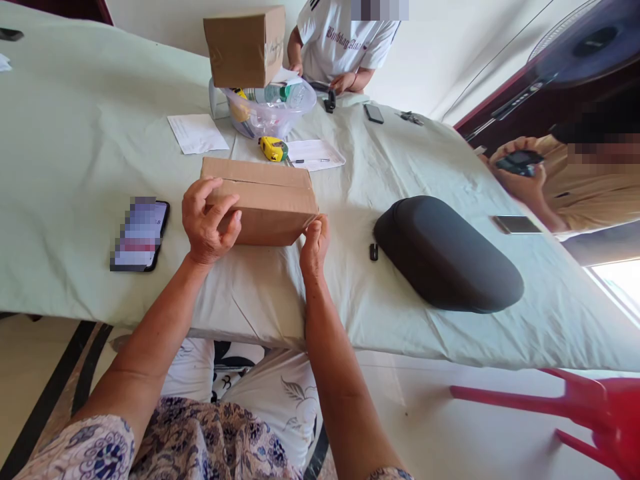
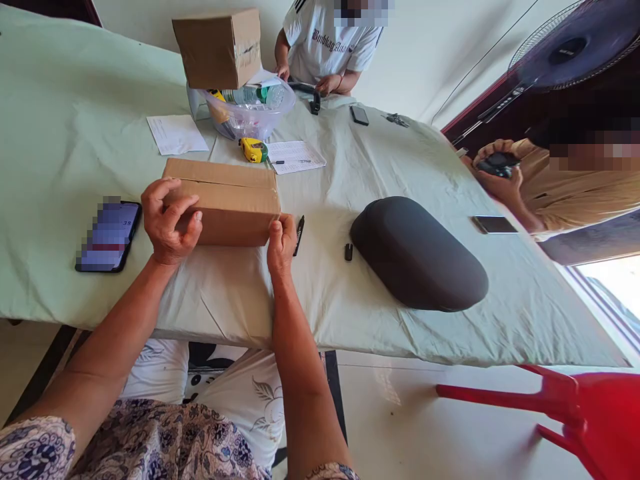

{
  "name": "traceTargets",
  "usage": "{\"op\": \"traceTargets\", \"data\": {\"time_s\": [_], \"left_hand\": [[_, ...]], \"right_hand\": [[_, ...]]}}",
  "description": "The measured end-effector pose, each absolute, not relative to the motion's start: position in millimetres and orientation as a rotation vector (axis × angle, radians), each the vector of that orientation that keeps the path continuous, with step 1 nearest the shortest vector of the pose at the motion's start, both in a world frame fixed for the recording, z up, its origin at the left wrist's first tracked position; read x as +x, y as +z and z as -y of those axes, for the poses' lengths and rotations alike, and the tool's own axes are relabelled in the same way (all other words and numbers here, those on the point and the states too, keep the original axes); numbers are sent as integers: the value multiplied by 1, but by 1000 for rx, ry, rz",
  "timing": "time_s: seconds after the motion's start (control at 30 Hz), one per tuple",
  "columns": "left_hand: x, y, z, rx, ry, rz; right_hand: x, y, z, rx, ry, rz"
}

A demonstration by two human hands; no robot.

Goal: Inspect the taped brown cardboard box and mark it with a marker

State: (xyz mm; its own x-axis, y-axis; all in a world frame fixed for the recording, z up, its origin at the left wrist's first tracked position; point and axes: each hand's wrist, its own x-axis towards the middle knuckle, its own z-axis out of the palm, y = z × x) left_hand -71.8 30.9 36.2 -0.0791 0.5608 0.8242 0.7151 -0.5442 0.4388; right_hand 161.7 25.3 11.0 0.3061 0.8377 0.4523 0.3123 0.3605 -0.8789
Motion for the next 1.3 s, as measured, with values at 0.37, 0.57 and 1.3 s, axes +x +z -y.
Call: {"op": "traceTargets", "data": {"time_s": [0.37, 0.57, 1.3], "left_hand": [[-65, 39, -27, -1940, -1768, 1548], [-66, 41, -28, -1773, -1868, 1545], [-88, 30, -41, -1674, -2177, 1645]], "right_hand": [[158, 9, -30, -1205, 674, 1205], [156, 5, -34, -1191, 770, 1244], [153, -3, -37, -1200, 1114, 1156]]}}
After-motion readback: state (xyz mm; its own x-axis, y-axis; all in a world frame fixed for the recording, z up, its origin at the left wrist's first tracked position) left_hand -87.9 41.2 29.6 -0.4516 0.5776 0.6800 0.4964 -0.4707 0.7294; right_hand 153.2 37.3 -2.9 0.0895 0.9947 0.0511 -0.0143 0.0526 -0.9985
